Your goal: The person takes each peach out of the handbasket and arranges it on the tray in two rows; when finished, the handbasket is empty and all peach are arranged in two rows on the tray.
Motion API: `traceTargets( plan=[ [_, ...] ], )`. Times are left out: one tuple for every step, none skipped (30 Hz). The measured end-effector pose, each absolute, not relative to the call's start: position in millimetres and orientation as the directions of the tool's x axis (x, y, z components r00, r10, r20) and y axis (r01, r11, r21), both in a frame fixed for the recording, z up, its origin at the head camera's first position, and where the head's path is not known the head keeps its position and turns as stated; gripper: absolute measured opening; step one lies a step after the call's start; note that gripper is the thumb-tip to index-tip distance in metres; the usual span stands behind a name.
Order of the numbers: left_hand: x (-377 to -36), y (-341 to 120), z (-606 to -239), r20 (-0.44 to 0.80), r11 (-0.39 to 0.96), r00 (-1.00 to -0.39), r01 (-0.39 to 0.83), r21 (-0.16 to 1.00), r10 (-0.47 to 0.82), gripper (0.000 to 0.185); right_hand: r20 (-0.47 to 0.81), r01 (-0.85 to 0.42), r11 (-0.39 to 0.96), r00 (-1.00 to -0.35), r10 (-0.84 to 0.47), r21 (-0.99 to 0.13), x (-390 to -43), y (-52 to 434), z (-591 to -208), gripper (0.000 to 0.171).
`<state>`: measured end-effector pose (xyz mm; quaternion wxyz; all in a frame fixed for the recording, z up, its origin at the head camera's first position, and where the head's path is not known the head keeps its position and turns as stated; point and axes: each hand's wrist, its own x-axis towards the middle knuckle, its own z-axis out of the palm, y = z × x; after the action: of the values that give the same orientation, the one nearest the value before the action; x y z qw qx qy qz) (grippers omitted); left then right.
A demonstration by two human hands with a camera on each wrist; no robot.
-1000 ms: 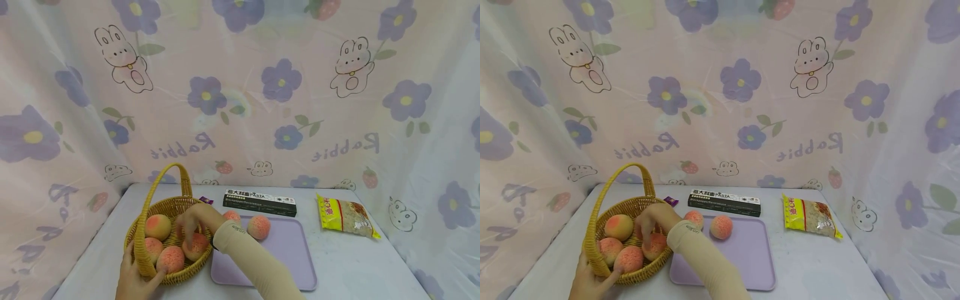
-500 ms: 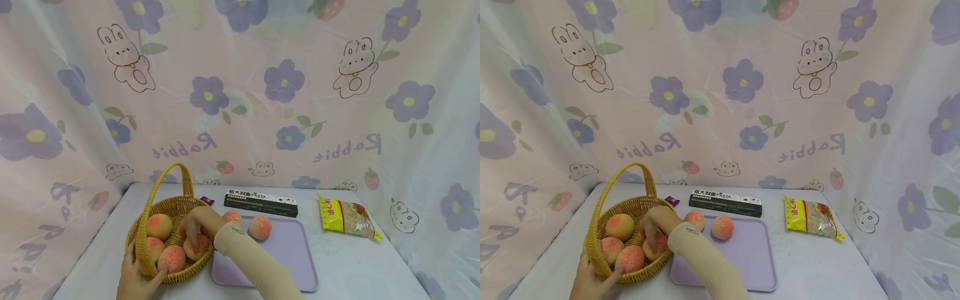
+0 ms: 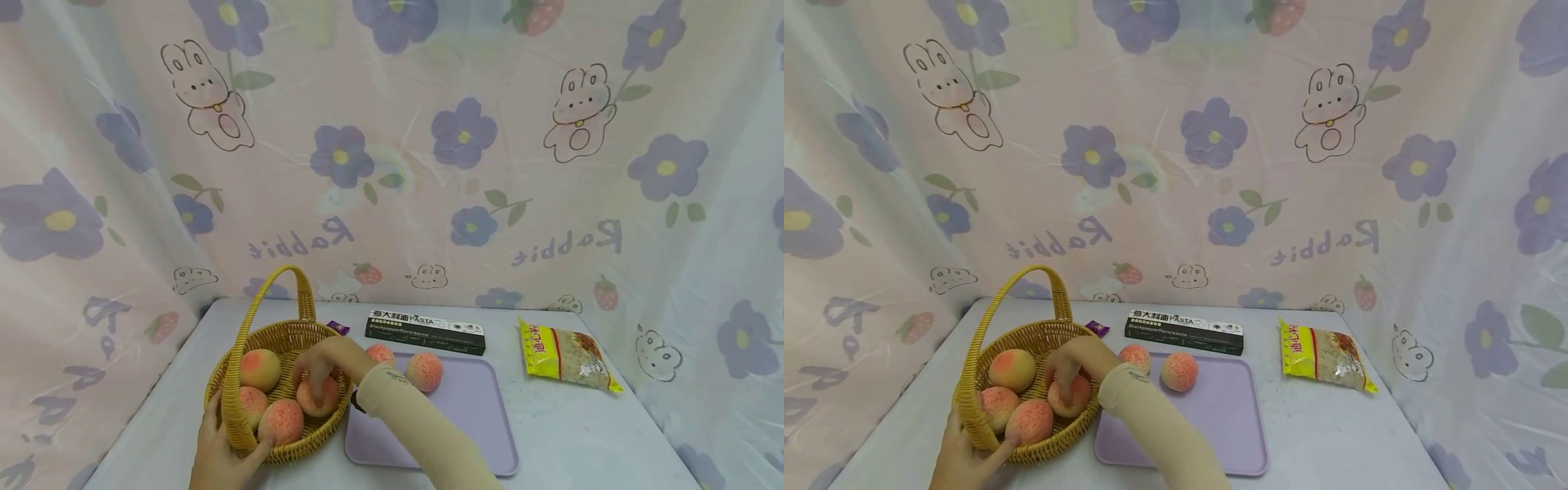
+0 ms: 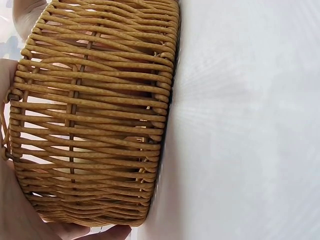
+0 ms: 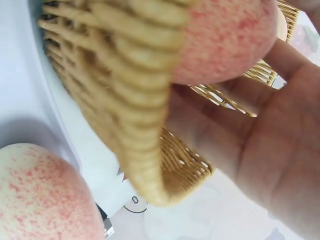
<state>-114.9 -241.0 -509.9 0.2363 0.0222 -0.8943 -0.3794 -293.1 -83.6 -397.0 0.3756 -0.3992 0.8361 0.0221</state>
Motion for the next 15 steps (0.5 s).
traceTargets(
  plan=[
    [-114.9, -240.8, -509.4, 0.404, 0.716, -0.888, 0.135, 0.685, -0.219, 0.081, -0.62, -0.706, 0.653, -0.389, -0.681, -0.274, -293.8, -82.0, -397.2, 0.058],
    [-115.0, -240.7, -509.1, 0.401, 0.718, -0.89, 0.132, 0.684, -0.218, 0.082, -0.593, -0.712, 0.64, -0.392, -0.703, -0.289, -294.9, -80.4, -397.7, 0.058],
    [-115.1, -240.7, -509.1, 0.399, 0.718, -0.891, 0.131, 0.683, -0.218, 0.082, -0.566, -0.71, 0.63, -0.393, -0.725, -0.314, -296.0, -78.7, -398.4, 0.057],
    [-115.2, -240.6, -509.2, 0.397, 0.723, -0.891, 0.126, 0.68, -0.218, 0.082, -0.536, -0.713, 0.616, -0.394, -0.747, -0.335, -297.1, -76.9, -398.6, 0.055],
    [-115.0, -240.4, -509.7, 0.395, 0.726, -0.892, 0.122, 0.677, -0.219, 0.082, -0.502, -0.718, 0.598, -0.392, -0.771, -0.357, -298.3, -75.0, -399.1, 0.054],
    [-115.1, -240.4, -509.9, 0.396, 0.728, -0.892, 0.12, 0.675, -0.22, 0.083, -0.473, -0.713, 0.587, -0.394, -0.788, -0.384, -299.7, -72.9, -399.7, 0.053],
    [-115.2, -240.3, -510.2, 0.398, 0.728, -0.891, 0.121, 0.675, -0.22, 0.082, -0.446, -0.706, 0.573, -0.391, -0.805, -0.416, -301.1, -70.6, -400.1, 0.052],
    [-115.3, -240.2, -510.5, 0.399, 0.726, -0.89, 0.123, 0.677, -0.221, 0.082, -0.421, -0.696, 0.563, -0.392, -0.818, -0.446, -302.5, -68.1, -400.1, 0.052],
    [-115.4, -240.1, -510.7, 0.403, 0.727, -0.888, 0.126, 0.675, -0.22, 0.08, -0.396, -0.689, 0.548, -0.388, -0.832, -0.475, -304.1, -65.4, -400.2, 0.052],
    [-115.5, -240.1, -511.1, 0.405, 0.728, -0.887, 0.127, 0.674, -0.221, 0.08, -0.374, -0.68, 0.534, -0.386, -0.843, -0.502, -305.6, -62.4, -400.2, 0.053],
    [-115.6, -240.2, -511.4, 0.407, 0.727, -0.886, 0.13, 0.675, -0.22, 0.079, -0.351, -0.674, 0.516, -0.38, -0.856, -0.529, -307.3, -59.4, -400.4, 0.054],
    [-115.9, -240.3, -511.4, 0.412, 0.725, -0.884, 0.135, 0.675, -0.219, 0.078, -0.328, -0.666, 0.497, -0.374, -0.867, -0.556, -308.8, -56.3, -400.4, 0.055],
    [-116.0, -240.4, -511.6, 0.413, 0.725, -0.884, 0.137, 0.675, -0.218, 0.078, -0.307, -0.659, 0.481, -0.37, -0.877, -0.578, -310.0, -53.0, -400.2, 0.056],
    [-116.1, -240.4, -511.8, 0.413, 0.725, -0.884, 0.137, 0.675, -0.218, 0.078, -0.286, -0.652, 0.464, -0.366, -0.885, -0.6, -311.2, -49.8, -400.1, 0.057],
    [-116.2, -240.5, -511.8, 0.414, 0.726, -0.884, 0.139, 0.674, -0.216, 0.078, -0.264, -0.651, 0.443, -0.359, -0.895, -0.616, -312.8, -46.9, -400.3, 0.058]
  ],
)
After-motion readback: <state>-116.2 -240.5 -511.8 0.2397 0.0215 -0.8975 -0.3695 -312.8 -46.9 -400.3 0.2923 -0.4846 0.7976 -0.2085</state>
